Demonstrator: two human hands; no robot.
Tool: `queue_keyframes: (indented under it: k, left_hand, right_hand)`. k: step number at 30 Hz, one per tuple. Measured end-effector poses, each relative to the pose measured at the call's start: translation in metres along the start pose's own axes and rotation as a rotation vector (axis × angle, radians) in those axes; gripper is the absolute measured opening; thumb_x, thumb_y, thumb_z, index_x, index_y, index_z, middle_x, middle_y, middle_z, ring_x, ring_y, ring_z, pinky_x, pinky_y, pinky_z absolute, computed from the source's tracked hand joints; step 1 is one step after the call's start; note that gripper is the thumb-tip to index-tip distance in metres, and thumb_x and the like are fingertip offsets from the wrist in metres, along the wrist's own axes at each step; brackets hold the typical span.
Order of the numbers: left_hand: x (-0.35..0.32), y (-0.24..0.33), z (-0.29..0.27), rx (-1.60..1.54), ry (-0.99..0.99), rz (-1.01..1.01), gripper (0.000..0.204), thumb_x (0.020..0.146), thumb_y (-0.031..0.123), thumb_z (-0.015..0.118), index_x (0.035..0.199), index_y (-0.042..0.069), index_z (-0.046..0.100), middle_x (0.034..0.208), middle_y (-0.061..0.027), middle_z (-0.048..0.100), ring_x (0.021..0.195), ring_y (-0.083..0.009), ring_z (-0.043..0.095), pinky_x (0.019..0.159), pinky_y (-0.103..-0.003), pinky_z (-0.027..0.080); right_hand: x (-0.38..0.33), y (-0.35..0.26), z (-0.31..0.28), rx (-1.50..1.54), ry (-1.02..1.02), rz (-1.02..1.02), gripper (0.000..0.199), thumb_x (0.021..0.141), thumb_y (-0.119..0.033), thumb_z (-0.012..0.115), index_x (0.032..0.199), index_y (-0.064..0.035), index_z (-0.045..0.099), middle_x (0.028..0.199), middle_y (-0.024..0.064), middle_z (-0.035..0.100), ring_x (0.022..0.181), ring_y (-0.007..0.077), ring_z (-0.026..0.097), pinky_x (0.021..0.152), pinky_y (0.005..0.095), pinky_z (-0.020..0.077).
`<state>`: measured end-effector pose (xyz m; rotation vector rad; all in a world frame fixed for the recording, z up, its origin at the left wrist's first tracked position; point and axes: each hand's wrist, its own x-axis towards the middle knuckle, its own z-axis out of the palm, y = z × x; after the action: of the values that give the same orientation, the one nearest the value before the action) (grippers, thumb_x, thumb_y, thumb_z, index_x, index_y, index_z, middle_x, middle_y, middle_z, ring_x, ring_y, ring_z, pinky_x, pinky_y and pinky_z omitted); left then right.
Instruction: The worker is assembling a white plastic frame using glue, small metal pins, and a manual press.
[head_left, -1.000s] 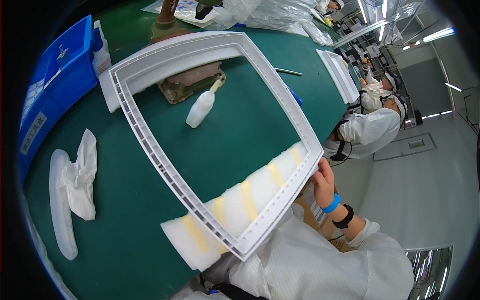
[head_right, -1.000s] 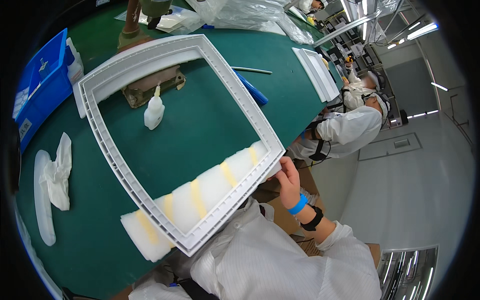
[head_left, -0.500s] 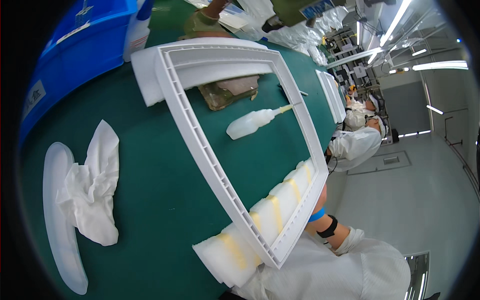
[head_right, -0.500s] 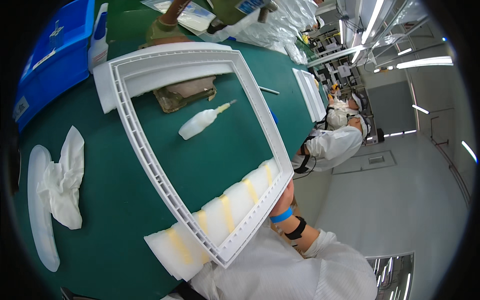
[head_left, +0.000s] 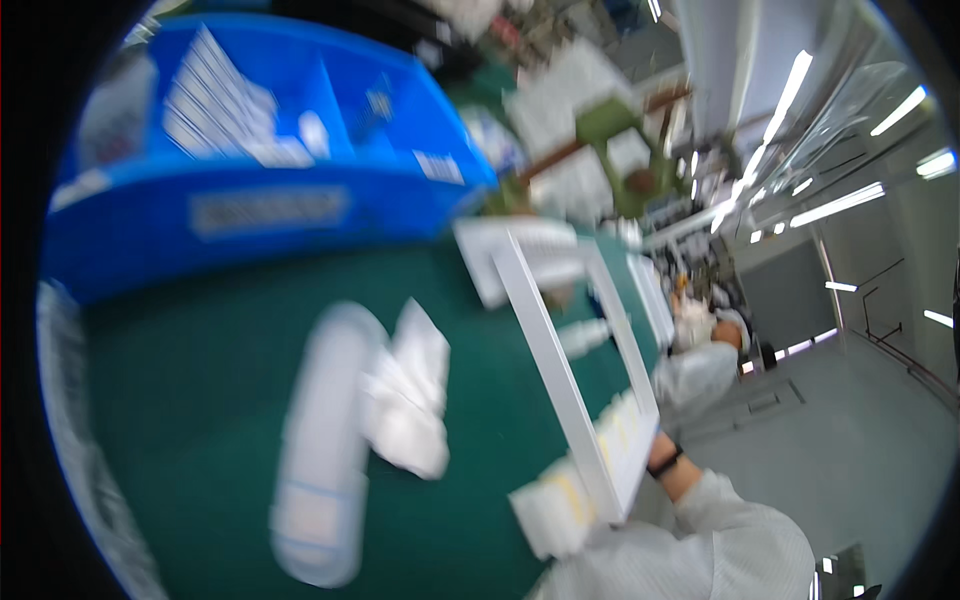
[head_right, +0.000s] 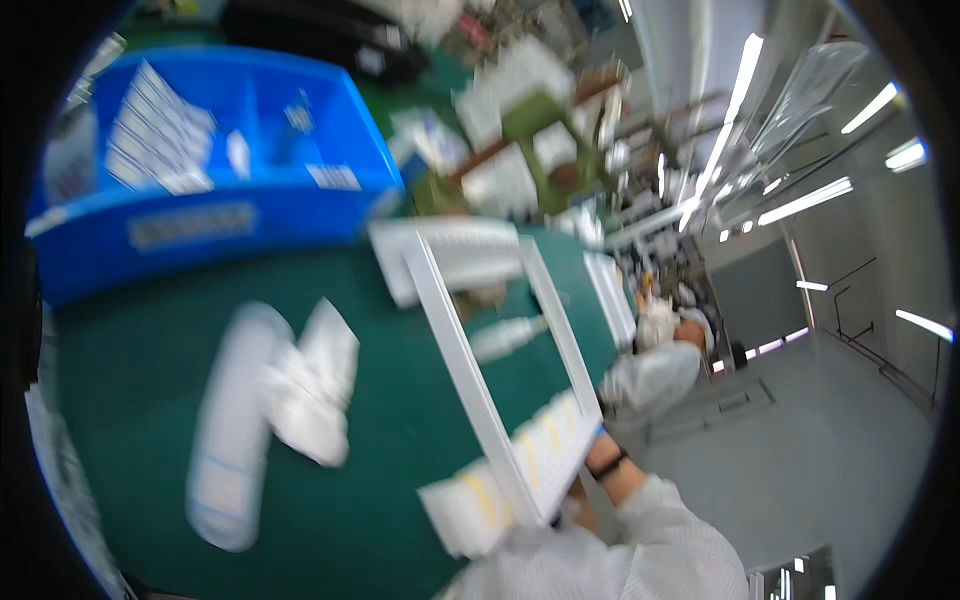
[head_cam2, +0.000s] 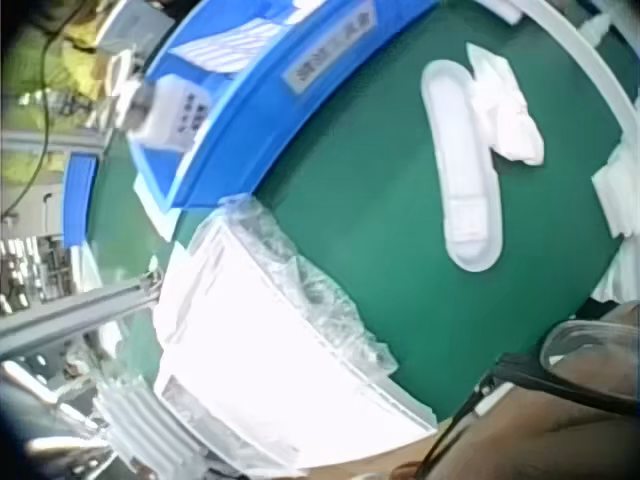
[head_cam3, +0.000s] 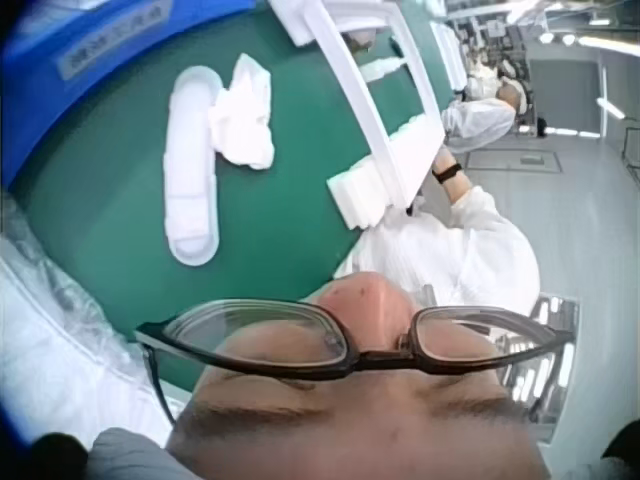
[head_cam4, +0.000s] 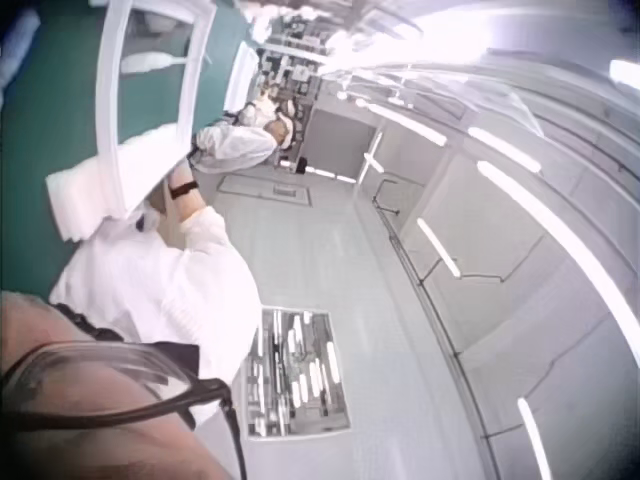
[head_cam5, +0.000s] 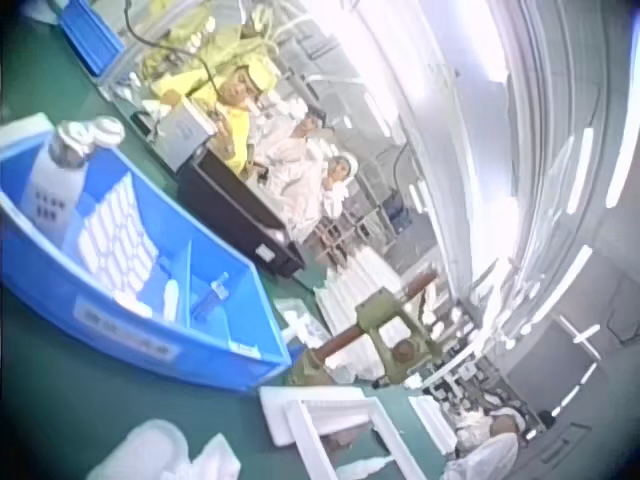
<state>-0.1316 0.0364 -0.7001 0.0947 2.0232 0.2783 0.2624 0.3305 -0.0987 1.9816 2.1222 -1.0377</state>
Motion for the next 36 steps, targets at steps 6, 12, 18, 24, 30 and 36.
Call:
queue_keyframes:
  k: [6, 12, 18, 24, 30, 36]
  left_hand:
    - [0.003, 0.017, 0.014, -0.084, -0.046, 0.012, 0.018, 0.085, 0.018, 0.065, 0.096, 0.006, 0.073, 0.103, -0.0169, 0.068, 0.100, -0.0320, 0.065, 0.088, -0.041, 0.054]
    - [-0.005, 0.013, -0.001, -0.106, -0.024, -0.008, 0.018, 0.084, 0.018, 0.065, 0.095, 0.006, 0.073, 0.103, -0.0170, 0.068, 0.100, -0.0323, 0.065, 0.088, -0.041, 0.054]
    - [-0.020, -0.033, -0.003, -0.126, 0.007, -0.005, 0.018, 0.084, 0.018, 0.065, 0.095, 0.006, 0.073, 0.102, -0.0171, 0.068, 0.100, -0.0326, 0.065, 0.088, -0.041, 0.054]
    - [-0.087, -0.054, -0.028, -0.245, 0.101, -0.014, 0.019, 0.084, 0.018, 0.065, 0.095, 0.006, 0.073, 0.102, -0.0172, 0.068, 0.099, -0.0328, 0.065, 0.088, -0.042, 0.054]
    - [-0.200, -0.093, -0.014, -0.407, 0.193, -0.098, 0.019, 0.083, 0.018, 0.065, 0.094, 0.006, 0.073, 0.101, -0.0173, 0.068, 0.099, -0.0331, 0.065, 0.088, -0.042, 0.054]
    - [-0.313, -0.128, 0.033, -0.417, 0.220, -0.111, 0.019, 0.083, 0.019, 0.065, 0.094, 0.006, 0.073, 0.101, -0.0174, 0.068, 0.099, -0.0334, 0.065, 0.088, -0.042, 0.054]
  right_hand:
    - [-0.023, -0.026, 0.012, 1.023, 0.201, 0.210, 0.044, 0.102, -0.043, 0.047, 0.129, -0.0092, 0.055, 0.130, 0.0170, 0.062, 0.115, 0.0317, 0.062, 0.100, 0.0462, 0.0499]
    - [0.001, -0.045, 0.017, 1.075, 0.296, 0.164, 0.046, 0.102, -0.044, 0.047, 0.132, -0.0093, 0.054, 0.130, 0.0162, 0.062, 0.115, 0.0314, 0.062, 0.097, 0.0466, 0.0502]
    - [0.020, -0.041, 0.028, 1.114, 0.340, 0.069, 0.048, 0.102, -0.045, 0.046, 0.134, -0.0095, 0.053, 0.131, 0.0155, 0.062, 0.114, 0.0312, 0.063, 0.094, 0.0470, 0.0506]
    - [0.032, -0.015, 0.010, 1.109, 0.409, -0.063, 0.050, 0.102, -0.046, 0.046, 0.136, -0.0096, 0.052, 0.132, 0.0147, 0.062, 0.113, 0.0309, 0.064, 0.092, 0.0474, 0.0509]
    - [0.048, 0.026, 0.014, 1.143, 0.384, -0.086, 0.052, 0.103, -0.047, 0.045, 0.139, -0.0098, 0.051, 0.133, 0.0139, 0.062, 0.113, 0.0306, 0.064, 0.089, 0.0478, 0.0513]
    - [0.044, 0.211, 0.068, 0.946, 0.016, 0.004, 0.045, 0.102, -0.036, 0.049, 0.138, -0.0080, 0.052, 0.108, 0.0164, 0.069, 0.092, 0.0298, 0.071, 0.073, 0.0400, 0.0572]
